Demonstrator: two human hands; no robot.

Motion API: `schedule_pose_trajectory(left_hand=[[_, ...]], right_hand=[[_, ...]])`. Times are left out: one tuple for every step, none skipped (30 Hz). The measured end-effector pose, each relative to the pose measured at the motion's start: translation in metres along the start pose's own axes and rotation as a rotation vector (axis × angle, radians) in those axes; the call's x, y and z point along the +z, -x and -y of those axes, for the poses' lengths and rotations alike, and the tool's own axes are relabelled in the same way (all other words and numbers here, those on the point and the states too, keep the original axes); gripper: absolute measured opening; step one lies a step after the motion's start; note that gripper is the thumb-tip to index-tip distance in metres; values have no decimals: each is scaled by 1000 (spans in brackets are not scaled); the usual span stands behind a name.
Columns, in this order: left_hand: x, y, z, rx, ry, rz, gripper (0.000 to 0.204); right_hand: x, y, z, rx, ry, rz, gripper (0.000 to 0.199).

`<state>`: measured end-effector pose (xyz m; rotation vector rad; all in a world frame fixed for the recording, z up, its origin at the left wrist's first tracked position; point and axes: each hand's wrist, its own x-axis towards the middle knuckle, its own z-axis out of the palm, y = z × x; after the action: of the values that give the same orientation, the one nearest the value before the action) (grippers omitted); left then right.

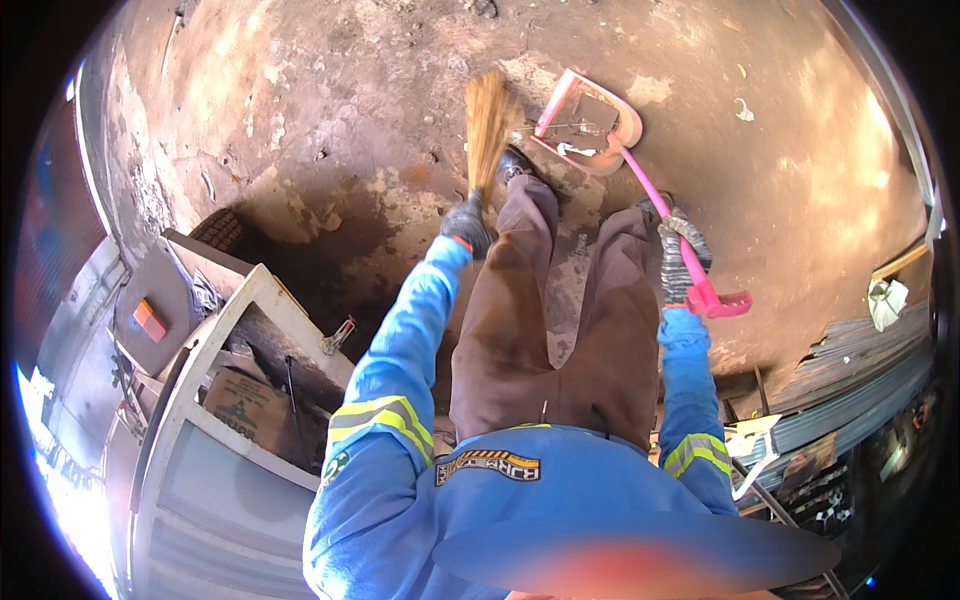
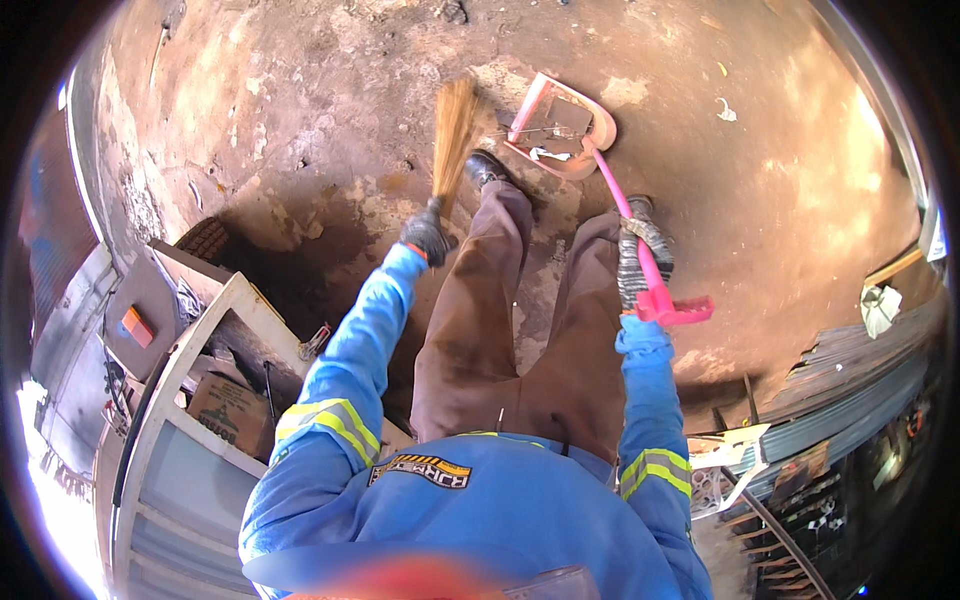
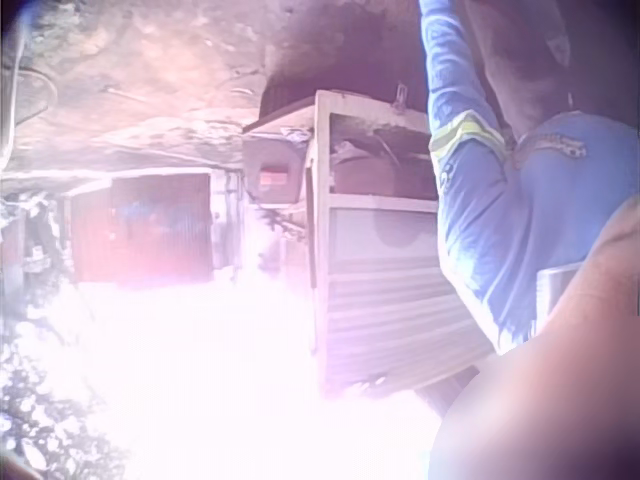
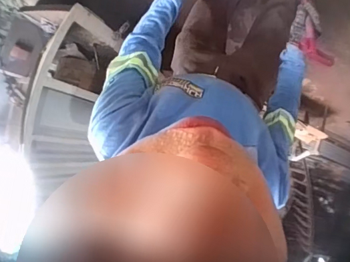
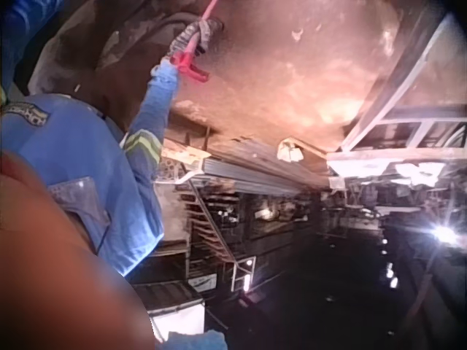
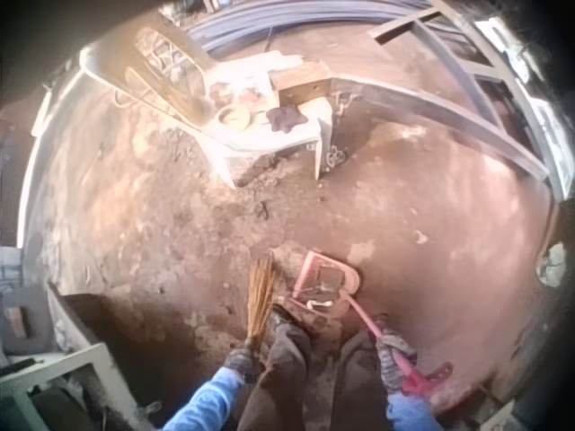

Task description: The person sweeps debris and dust from a cluttered workshop floor using a traditional straw broom and a pink dustpan. They gather the swept material into the dustpan and transfer it into a green sack. The person moves around the workspace, sweeping different areas and occasionally adjusting the position of the dustpan.

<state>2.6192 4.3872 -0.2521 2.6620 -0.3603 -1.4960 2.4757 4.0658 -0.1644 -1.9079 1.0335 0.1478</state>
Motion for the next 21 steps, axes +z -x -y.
schedule_pose_trajectory(left_hand=[[-16, 21, -24, -8, 87, 124, 68], [-34, 45, -43, -32, 174, 241, 67], [-29, 62, -45, -8, 304, 233, 63], [-21, 79, -45, 8, 434, 222, 58], [-12, 92, -42, 28, 561, 210, 54], [14, 99, -29, 6, 638, 204, 52], [53, 106, -9, -24, 719, 196, 51], [32, 122, -25, 2, 679, 176, 52], [7, 140, -42, 29, 634, 157, 52], [7, 142, -43, 27, 629, 68, 53], [7, 141, -43, 25, 626, -18, 55], [7, 140, -42, 21, 622, -104, 56], [6, 130, -38, -15, 529, -109, 59], [4, 112, -35, -48, 434, -111, 62], [0, 95, -36, 14, 319, -211, 64], [-9, 75, -47, -96, 340, -87, 64], [-14, 59, -61, -208, 362, 36, 64], [-2, 46, -66, -148, 294, 64, 65], [15, 37, -73, -89, 227, 94, 65], [32, 34, -78, -33, 162, 122, 65], [39, 37, -88, 15, 170, 108, 65]], right_hand=[[-7, 13, -20, 162, 97, 66, 13], [-13, 27, -40, 315, 185, 146, 18], [-21, 43, -58, 468, 274, 227, 23], [-28, 58, -75, 620, 362, 314, 28], [-34, 68, -88, 771, 445, 399, 33], [-38, 72, -94, 918, 528, 484, 38], [-35, 60, -76, 659, 317, 343, 30], [-24, 37, -43, 417, 102, 190, 22], [-13, 12, -8, 171, -110, 31, 15], [-8, -2, 9, -90, -315, -121, 9], [-9, -3, -5, -94, -305, -129, 9], [-9, -2, -18, -98, -296, -134, 9], [-10, -1, -15, -125, -270, -144, 8], [-11, 0, -10, -152, -244, -156, 7], [-11, 1, -4, -181, -215, -167, 6], [-12, 1, 0, -193, -197, -172, 5], [-11, 3, 2, -201, -188, -167, 5], [-10, 3, 5, -204, -183, -158, 5], [-10, 5, 5, -203, -181, -147, 5], [-10, 3, 2, -201, -185, -136, 5], [-9, 5, 0, -185, -189, -138, 5]])
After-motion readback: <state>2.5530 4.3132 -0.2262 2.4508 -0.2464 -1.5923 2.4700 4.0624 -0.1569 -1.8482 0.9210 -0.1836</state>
